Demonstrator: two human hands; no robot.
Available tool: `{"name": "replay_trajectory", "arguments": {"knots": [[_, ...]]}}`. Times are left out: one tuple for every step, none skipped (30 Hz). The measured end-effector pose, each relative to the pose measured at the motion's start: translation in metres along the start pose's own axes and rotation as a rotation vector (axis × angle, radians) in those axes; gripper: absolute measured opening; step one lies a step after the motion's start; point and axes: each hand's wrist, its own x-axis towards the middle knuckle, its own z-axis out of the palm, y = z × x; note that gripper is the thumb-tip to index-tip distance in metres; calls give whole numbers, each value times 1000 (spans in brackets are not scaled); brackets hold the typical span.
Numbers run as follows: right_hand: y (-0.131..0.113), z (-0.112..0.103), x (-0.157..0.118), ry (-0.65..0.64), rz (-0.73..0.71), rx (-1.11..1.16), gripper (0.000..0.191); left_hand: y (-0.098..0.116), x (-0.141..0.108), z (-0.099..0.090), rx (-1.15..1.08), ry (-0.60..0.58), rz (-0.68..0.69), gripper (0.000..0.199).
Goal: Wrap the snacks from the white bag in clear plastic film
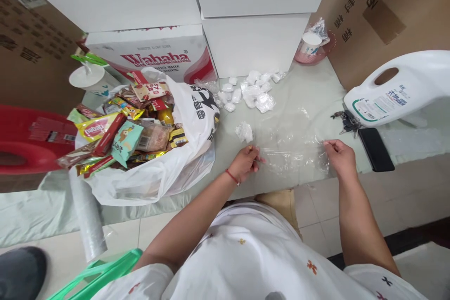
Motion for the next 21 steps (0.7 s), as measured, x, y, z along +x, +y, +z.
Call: {"name": "replay_trajectory", "arguments": {"knots": [[-3,2,5,21,-12,-16,32,4,5,2,10,11,-12,26],[-7,4,11,38,-24,-38,31,8,10,3,22,16,-23,25],[-10,5,16,51,-38,-65,30,10,14,5,32,17,-32,25],[-12,6,20,59,-55,-96,29,13,18,6,38,17,-35,26],[-14,7,24,65,-73,-129,28,14,20,9,43,14,-35,27],[-16,8,26,70,-89,-158,28,15,21,11,53,9,-37,29],[-17,8,27,67,-102,-179,28,15,21,14,69,1,-37,31],[-18,8,27,60,-111,-190,29,15,22,17,85,-3,-31,33],[-18,8,26,51,-115,-193,30,13,22,20,101,5,-18,34],[-18,7,23,40,-115,-190,30,11,22,21,114,22,2,35],[-17,6,20,31,-110,-184,31,8,21,21,122,44,29,35],[-15,5,16,22,-101,-170,32,4,20,20,129,64,56,35],[-13,2,12,11,-87,-149,33,-1,18,16,149,73,71,34],[-10,0,7,-3,-70,-124,34,-7,13,11,190,78,78,33],[-7,-3,2,-22,-52,-95,35,-13,6,4,261,91,89,31],[-4,-6,-4,-44,-34,-65,36,-18,-3,-2,357,125,109,30],[-1,-8,-10,-67,-22,-40,37,-21,-15,-8,478,204,161,29],[1,-9,-16,-89,-15,-22,38,-23,-28,-11,609,313,247,29],[3,-9,-21,-107,-15,-9,39,-23,-42,-12,730,439,361,31],[3,-9,-27,-120,-19,1,40,-20,-55,-10,829,548,494,32],[2,-7,-31,-131,-26,8,41,-16,-66,-4,900,620,631,30]]}}
